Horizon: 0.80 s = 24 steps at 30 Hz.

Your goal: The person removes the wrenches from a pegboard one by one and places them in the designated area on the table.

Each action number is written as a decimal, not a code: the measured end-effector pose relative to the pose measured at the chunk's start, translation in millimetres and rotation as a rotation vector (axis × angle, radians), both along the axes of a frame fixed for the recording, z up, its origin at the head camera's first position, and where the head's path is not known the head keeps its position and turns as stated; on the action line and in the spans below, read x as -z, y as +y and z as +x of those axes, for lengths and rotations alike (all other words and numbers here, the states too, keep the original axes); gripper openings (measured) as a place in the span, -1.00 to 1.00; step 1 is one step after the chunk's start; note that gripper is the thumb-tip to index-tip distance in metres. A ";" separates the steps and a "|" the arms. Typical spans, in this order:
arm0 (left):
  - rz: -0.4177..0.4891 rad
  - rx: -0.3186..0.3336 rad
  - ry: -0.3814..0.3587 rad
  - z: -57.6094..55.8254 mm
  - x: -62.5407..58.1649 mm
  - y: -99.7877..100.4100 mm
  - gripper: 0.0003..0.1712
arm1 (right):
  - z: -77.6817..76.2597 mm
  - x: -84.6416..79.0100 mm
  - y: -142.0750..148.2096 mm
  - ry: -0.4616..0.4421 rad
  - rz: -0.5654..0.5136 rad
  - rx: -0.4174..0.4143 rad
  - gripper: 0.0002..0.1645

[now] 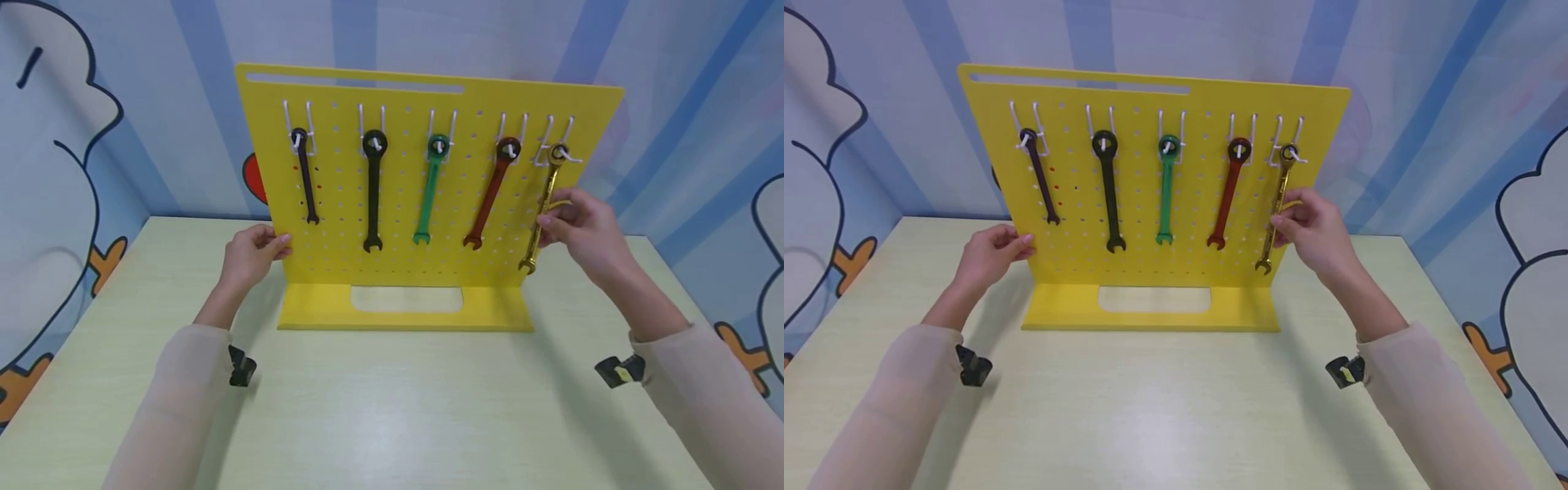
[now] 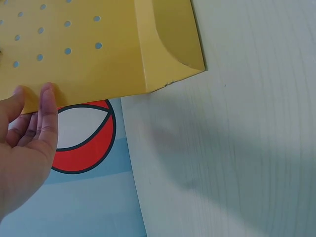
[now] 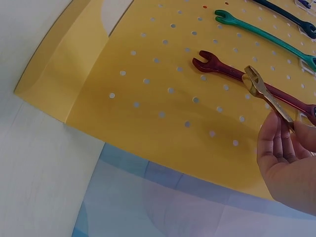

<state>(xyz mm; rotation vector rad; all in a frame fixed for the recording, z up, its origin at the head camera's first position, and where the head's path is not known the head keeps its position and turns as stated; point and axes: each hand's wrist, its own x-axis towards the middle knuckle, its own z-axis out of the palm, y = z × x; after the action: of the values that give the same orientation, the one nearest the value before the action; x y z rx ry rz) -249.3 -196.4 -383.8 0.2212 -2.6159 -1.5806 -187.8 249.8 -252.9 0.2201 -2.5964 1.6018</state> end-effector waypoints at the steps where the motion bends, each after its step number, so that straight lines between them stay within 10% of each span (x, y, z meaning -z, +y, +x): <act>1: 0.004 0.012 0.009 0.6 -1.2 0.1 -0.46 | 0.7 0.0 0.2 0.000 0.004 0.003 -0.70; 8: 0.010 0.028 -0.006 -2.5 3.7 -3.4 -0.46 | 6.4 -0.9 3.4 0.006 -0.028 0.004 -0.73; 17: -0.108 -0.015 0.099 -44.0 62.3 -24.2 -0.39 | 15.3 -4.9 11.6 0.016 -0.044 -0.043 -0.77; 24: -0.083 -0.003 0.116 -44.9 64.8 -24.7 -0.37 | 21.2 -5.8 14.4 0.018 -0.051 -0.052 -0.74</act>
<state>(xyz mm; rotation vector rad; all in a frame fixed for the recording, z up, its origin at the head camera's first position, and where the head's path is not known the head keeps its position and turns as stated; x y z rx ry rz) -294.1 -221.1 -448.7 0.1238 -2.5840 -1.4349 -166.6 264.2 -247.1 0.2985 -2.5534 1.6726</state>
